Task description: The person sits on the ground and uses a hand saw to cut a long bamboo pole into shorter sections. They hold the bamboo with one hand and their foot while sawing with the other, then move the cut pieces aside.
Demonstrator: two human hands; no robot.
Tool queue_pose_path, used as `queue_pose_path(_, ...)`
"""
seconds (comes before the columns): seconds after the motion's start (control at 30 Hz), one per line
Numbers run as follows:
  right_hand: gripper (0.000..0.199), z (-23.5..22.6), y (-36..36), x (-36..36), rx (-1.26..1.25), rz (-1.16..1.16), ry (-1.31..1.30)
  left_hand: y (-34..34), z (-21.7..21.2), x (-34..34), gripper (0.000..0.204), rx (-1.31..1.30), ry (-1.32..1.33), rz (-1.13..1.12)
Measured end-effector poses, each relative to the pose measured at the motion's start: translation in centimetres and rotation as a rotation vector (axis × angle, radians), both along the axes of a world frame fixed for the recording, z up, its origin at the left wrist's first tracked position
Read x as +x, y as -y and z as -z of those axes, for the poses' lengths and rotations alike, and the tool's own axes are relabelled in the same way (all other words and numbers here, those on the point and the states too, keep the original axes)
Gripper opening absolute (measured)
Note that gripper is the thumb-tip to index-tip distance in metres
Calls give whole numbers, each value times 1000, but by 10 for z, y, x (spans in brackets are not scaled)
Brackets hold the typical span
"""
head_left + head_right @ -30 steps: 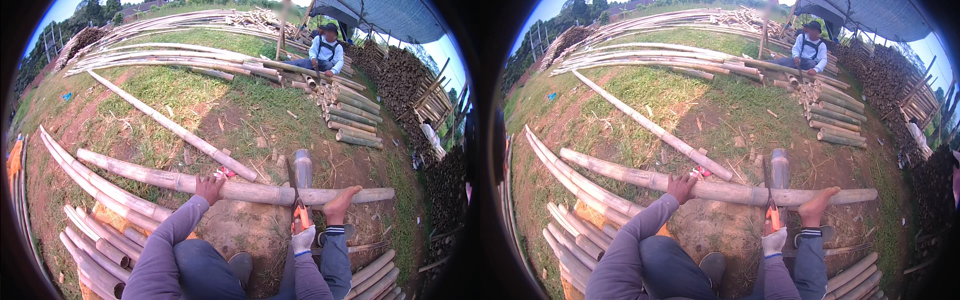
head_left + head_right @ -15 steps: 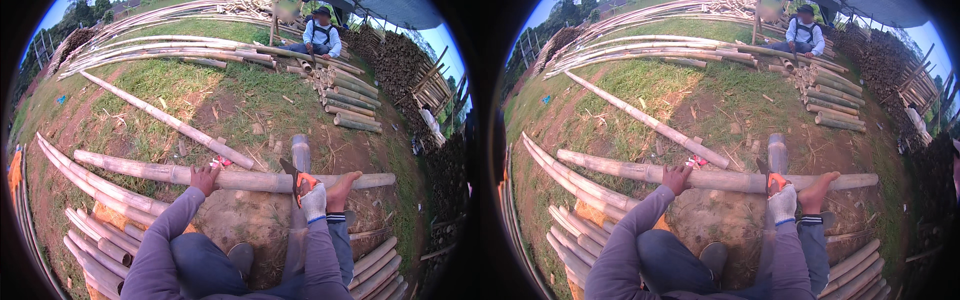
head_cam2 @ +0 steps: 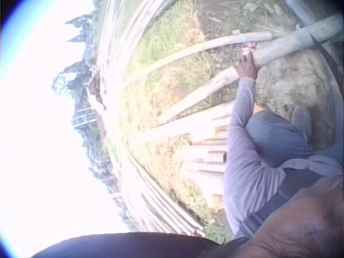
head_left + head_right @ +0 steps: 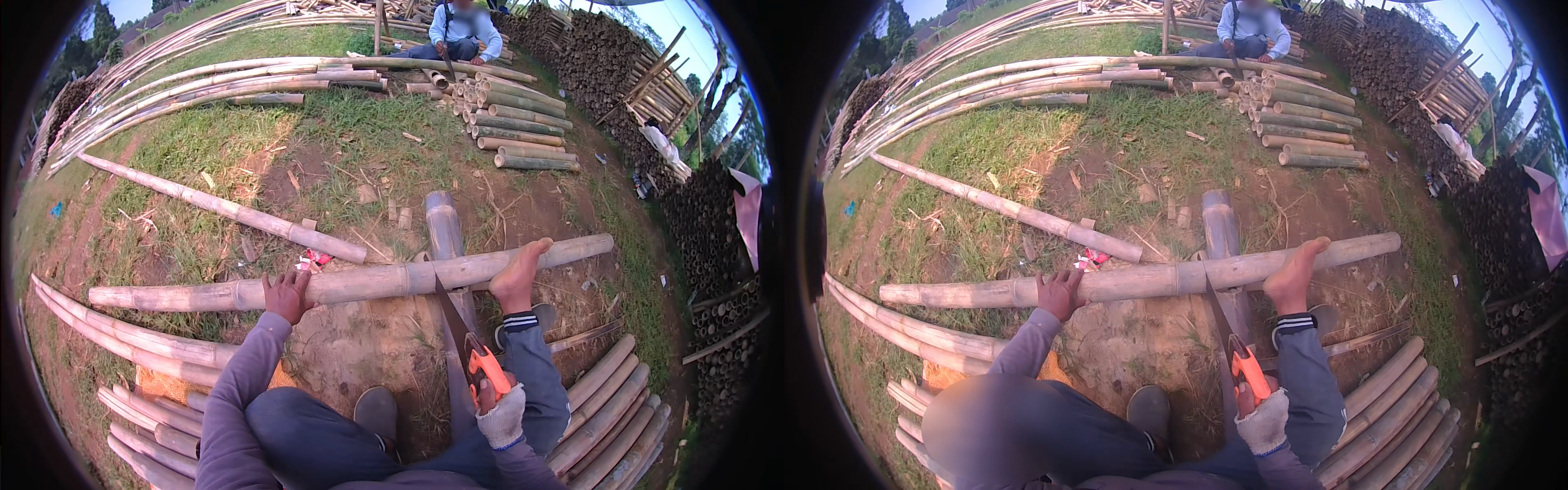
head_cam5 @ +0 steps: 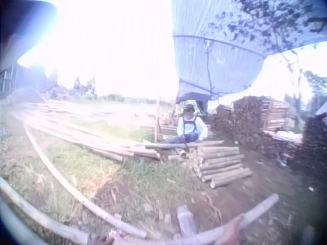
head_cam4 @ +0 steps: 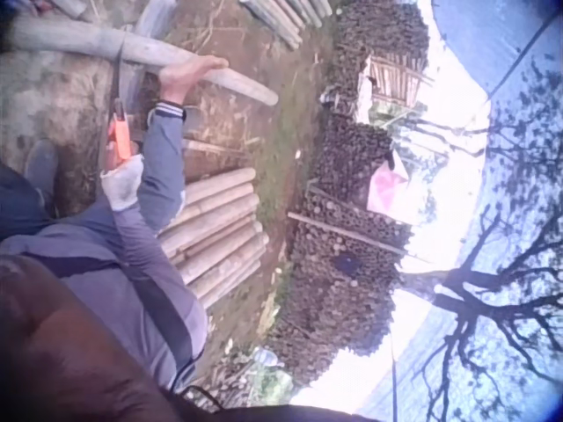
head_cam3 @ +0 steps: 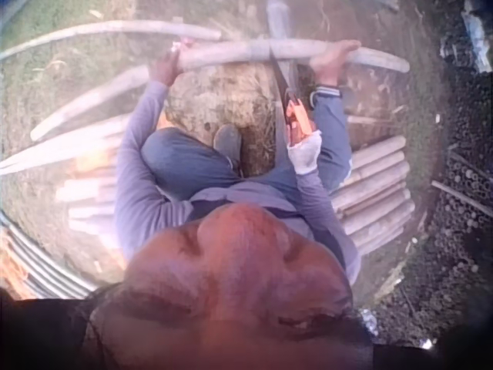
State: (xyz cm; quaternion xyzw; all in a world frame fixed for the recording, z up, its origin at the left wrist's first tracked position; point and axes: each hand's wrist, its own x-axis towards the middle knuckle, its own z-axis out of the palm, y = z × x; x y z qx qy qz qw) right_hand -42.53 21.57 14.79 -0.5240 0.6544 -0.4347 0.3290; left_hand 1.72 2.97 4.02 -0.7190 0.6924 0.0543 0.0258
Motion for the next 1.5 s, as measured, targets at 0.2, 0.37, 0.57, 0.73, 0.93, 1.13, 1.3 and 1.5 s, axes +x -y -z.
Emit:
queue_pose_path(0.2, 48, 36, 190, 45, -73, 58, -322, 19, -4, -6, 84, 26, 48, -3)
queue_pose_path(0.37, 33, 30, 65, 9, -38, -3, -229, 12, -12, -8, 87, 64, 38, -27)
queue_pose_path(0.57, 24, 27, -12, -6, -126, -16, -147, 12, 0, -14, 88, 63, 54, 14)
queue_pose_path(0.73, 38, 43, 155, 38, -120, 69, -343, 17, -12, -18, 84, 38, 41, 0)
queue_pose_path(0.93, 32, 43, 29, 5, -91, -12, -228, 8, 6, -9, 87, 24, 49, -11)
queue_pose_path(1.13, 17, 69, 14, 7, -181, -27, -316, 8, 1, -1, 89, 61, 53, -15)
queue_pose_path(1.3, 17, 68, 138, 33, -53, 44, -387, 15, -10, -16, 87, 58, 36, 4)
queue_pose_path(1.5, 18, 58, -16, -1, -46, 11, -146, 10, -2, -15, 84, 28, 34, 33)
